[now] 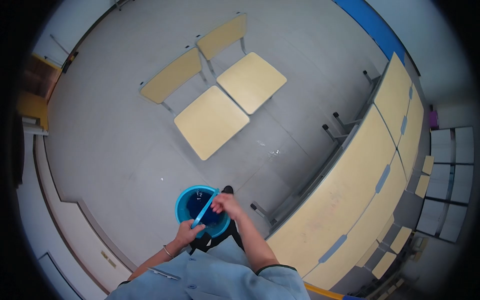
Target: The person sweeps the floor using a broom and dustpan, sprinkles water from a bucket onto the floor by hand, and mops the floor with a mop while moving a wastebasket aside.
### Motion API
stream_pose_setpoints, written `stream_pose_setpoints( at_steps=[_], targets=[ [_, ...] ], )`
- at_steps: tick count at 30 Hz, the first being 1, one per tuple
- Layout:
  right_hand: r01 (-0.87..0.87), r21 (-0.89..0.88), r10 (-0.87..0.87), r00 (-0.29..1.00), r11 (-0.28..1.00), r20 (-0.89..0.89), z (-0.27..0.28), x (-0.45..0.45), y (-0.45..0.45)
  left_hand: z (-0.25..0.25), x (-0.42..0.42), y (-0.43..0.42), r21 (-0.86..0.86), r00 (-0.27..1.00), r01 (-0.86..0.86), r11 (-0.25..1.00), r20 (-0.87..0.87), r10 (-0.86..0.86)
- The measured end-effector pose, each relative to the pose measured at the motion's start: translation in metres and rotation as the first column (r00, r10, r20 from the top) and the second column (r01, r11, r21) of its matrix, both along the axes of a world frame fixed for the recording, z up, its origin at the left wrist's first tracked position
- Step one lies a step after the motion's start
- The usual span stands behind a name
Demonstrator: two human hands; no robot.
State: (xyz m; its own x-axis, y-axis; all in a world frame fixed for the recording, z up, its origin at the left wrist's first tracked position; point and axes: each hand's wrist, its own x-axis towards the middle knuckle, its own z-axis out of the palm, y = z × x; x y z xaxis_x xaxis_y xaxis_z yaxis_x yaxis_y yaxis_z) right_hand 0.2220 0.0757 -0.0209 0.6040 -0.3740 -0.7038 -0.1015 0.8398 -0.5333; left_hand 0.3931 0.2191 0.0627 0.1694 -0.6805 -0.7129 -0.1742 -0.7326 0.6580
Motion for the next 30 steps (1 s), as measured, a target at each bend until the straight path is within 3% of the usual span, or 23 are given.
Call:
stream_pose_setpoints(
  at_steps=[2, 3, 8, 10, 12, 14, 15, 16, 17, 18, 19, 21, 22, 23, 24, 26, 27, 29, 30],
  targets=[
    [-0.105, 0.252, 0.117, 0.992, 0.962, -0.035, 0.001, 0.031, 0.032, 0.004, 0.018, 0.017, 0.002, 1.000, -0.014, 1.000, -0.001, 0.014],
    [-0.219, 0.259, 0.226, 0.974, 0.941, 0.005, -0.004, 0.042, 0.039, 0.005, 0.027, 0.026, 0.014, 0.994, -0.095, 0.995, -0.054, 0.096],
    [-0.373, 0.194, 0.331, 0.918, 0.907, 0.217, -0.011, 0.105, 0.059, 0.039, 0.087, 0.069, -0.085, 0.991, -0.129, 0.988, -0.057, 0.124],
    [-0.434, 0.106, 0.417, 0.896, 0.895, 0.154, 0.001, 0.140, 0.076, 0.033, 0.116, 0.092, -0.129, 0.982, -0.173, 0.977, -0.097, 0.161],
    [-0.571, 0.007, 0.571, 0.821, 0.821, 0.006, -0.024, 0.180, 0.107, 0.050, 0.150, 0.107, -0.118, 0.993, -0.119, 0.986, -0.026, 0.117],
    [-0.679, -0.043, 0.645, 0.714, 0.733, -0.272, -0.043, 0.235, 0.139, 0.063, 0.185, 0.126, -0.111, 0.990, -0.137, 0.984, -0.046, 0.132],
    [-0.719, -0.217, 0.596, 0.677, 0.660, -0.432, -0.074, 0.253, 0.157, 0.066, 0.202, 0.134, -0.110, 0.989, -0.147, 0.983, -0.040, 0.144],
    [-0.745, -0.380, 0.506, 0.657, 0.548, -0.558, -0.099, 0.271, 0.174, 0.070, 0.221, 0.143, -0.106, 0.988, -0.154, 0.982, -0.026, 0.152],
    [-0.851, -0.386, 0.500, 0.523, 0.357, -0.690, -0.102, 0.299, 0.184, 0.082, 0.240, 0.147, -0.113, 0.987, -0.159, 0.981, -0.031, 0.157],
    [-0.919, -0.361, 0.446, 0.393, 0.158, -0.804, -0.108, 0.327, 0.193, 0.082, 0.259, 0.155, -0.135, 0.986, -0.155, 0.979, 0.036, 0.161],
    [-0.906, -0.403, 0.377, 0.331, -0.130, -0.865, -0.135, 0.345, 0.204, 0.082, 0.279, 0.161, -0.131, 0.981, -0.182, 0.975, 0.047, 0.189],
    [-0.613, -0.587, 0.484, 0.350, -0.529, -0.802, -0.115, 0.403, 0.194, 0.080, 0.317, 0.170, -0.126, 0.961, -0.256, 0.959, 0.074, 0.266],
    [-0.394, -0.635, 0.537, 0.339, -0.665, -0.773, -0.105, 0.431, 0.192, 0.079, 0.336, 0.173, -0.129, 0.943, -0.306, 0.943, 0.092, 0.319],
    [-0.651, -0.753, 0.746, 0.455, -0.095, -0.487, -0.105, 0.459, 0.194, 0.078, 0.355, 0.176, -0.135, 0.924, -0.350, 0.927, 0.110, 0.366],
    [-0.592, -0.594, 0.663, 0.738, 0.545, -0.126, -0.108, 0.485, 0.197, 0.076, 0.377, 0.180, -0.113, 0.894, -0.419, 0.901, 0.121, 0.431],
    [-0.728, -0.060, 0.664, 0.654, 0.683, -0.363, -0.017, 0.559, 0.177, 0.067, 0.419, 0.187, -0.072, 0.826, -0.542, 0.837, 0.135, 0.547],
    [-0.679, -0.085, 0.651, 0.727, 0.729, -0.218, 0.010, 0.603, 0.151, 0.040, 0.462, 0.190, -0.103, 0.711, -0.698, 0.709, 0.023, 0.703],
    [-0.572, -0.091, 0.553, 0.815, 0.815, -0.172, 0.014, 0.639, 0.110, 0.035, 0.508, 0.188, -0.048, 0.614, -0.789, 0.612, -0.022, 0.789],
    [-0.483, -0.092, 0.482, 0.875, 0.871, -0.040, -0.004, 0.657, 0.080, 0.036, 0.532, 0.185, -0.006, 0.552, -0.834, 0.552, -0.040, 0.833]
  ],
)
